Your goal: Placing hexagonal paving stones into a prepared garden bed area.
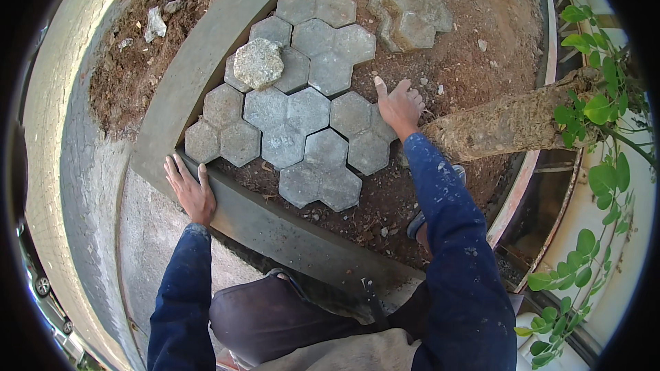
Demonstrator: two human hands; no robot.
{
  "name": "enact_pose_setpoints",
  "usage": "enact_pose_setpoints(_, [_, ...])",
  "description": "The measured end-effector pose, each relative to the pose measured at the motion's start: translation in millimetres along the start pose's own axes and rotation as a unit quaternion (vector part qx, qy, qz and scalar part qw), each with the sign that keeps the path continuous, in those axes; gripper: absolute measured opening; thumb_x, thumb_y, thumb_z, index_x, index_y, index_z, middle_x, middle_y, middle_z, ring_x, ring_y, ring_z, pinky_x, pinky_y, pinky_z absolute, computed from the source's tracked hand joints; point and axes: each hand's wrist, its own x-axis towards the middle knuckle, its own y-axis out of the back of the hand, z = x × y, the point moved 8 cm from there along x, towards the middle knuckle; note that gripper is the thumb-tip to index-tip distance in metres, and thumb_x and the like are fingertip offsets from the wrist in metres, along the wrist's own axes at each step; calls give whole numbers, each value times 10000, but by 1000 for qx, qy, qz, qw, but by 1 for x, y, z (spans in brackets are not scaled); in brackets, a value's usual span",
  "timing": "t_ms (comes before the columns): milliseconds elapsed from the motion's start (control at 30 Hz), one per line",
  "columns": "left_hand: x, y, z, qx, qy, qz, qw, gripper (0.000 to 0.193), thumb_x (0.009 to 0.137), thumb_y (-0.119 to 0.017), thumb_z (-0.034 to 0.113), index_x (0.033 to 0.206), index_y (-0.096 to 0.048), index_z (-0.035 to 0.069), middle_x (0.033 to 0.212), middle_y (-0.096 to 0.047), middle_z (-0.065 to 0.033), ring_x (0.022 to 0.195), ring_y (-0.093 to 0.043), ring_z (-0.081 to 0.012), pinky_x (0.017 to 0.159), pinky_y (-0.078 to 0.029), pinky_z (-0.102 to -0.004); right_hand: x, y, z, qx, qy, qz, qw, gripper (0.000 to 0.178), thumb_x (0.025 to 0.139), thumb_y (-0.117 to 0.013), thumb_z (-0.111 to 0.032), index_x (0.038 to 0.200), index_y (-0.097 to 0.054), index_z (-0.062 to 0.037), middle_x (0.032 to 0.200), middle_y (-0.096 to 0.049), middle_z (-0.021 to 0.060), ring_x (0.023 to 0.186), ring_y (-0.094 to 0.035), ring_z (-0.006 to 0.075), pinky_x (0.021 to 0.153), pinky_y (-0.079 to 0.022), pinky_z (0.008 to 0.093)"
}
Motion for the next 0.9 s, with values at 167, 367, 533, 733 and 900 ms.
enact_pose_setpoints(167, [2,-2,2,0,0,10,1000,759,1007,-469,501,1555,-237,29,1619,-186,-220,1509,-146,-387,1229,-130,-487,102,89,-32,167,-123,139,968,1128,749,-666,-760,1464,-248,5,1395,-334,404,1267,-411,518,1065,-298,602])
enact_pose_setpoints(367, [1,-1,-3,5,8,4,1000,772,1002,-467,523,1560,-234,43,1623,-179,-210,1514,-135,-379,1224,-127,-514,162,81,-34,188,-174,43,966,1286,671,-788,-682,1573,-68,-115,1505,-176,412,1398,-254,548,1111,-264,632])
enact_pose_setpoints(533, [3,-3,-5,-3,11,-2,1000,776,1001,-455,538,1565,-226,56,1624,-176,-207,1514,-130,-379,1227,-122,-512,153,73,-30,180,-159,-10,971,1266,676,-817,-599,1590,-26,-223,1532,-117,409,1414,-236,545,1108,-271,641])
enact_pose_setpoints(733, [4,1,-3,2,9,4,1000,787,1000,-446,552,1558,-233,39,1622,-183,-208,1516,-138,-364,1232,-122,-484,64,69,-6,223,-155,-32,962,1317,599,-895,-340,1587,-33,-222,1524,-121,409,1400,-263,536,1102,-301,610])
enact_pose_setpoints(900, [3,2,-3,-17,12,11,1000,780,1001,-448,544,1557,-236,40,1620,-189,-209,1516,-139,-362,1236,-120,-469,29,71,9,263,-155,-25,952,1289,538,-857,-180,1577,-94,-218,1512,-205,340,1349,-350,469,1091,-308,570])
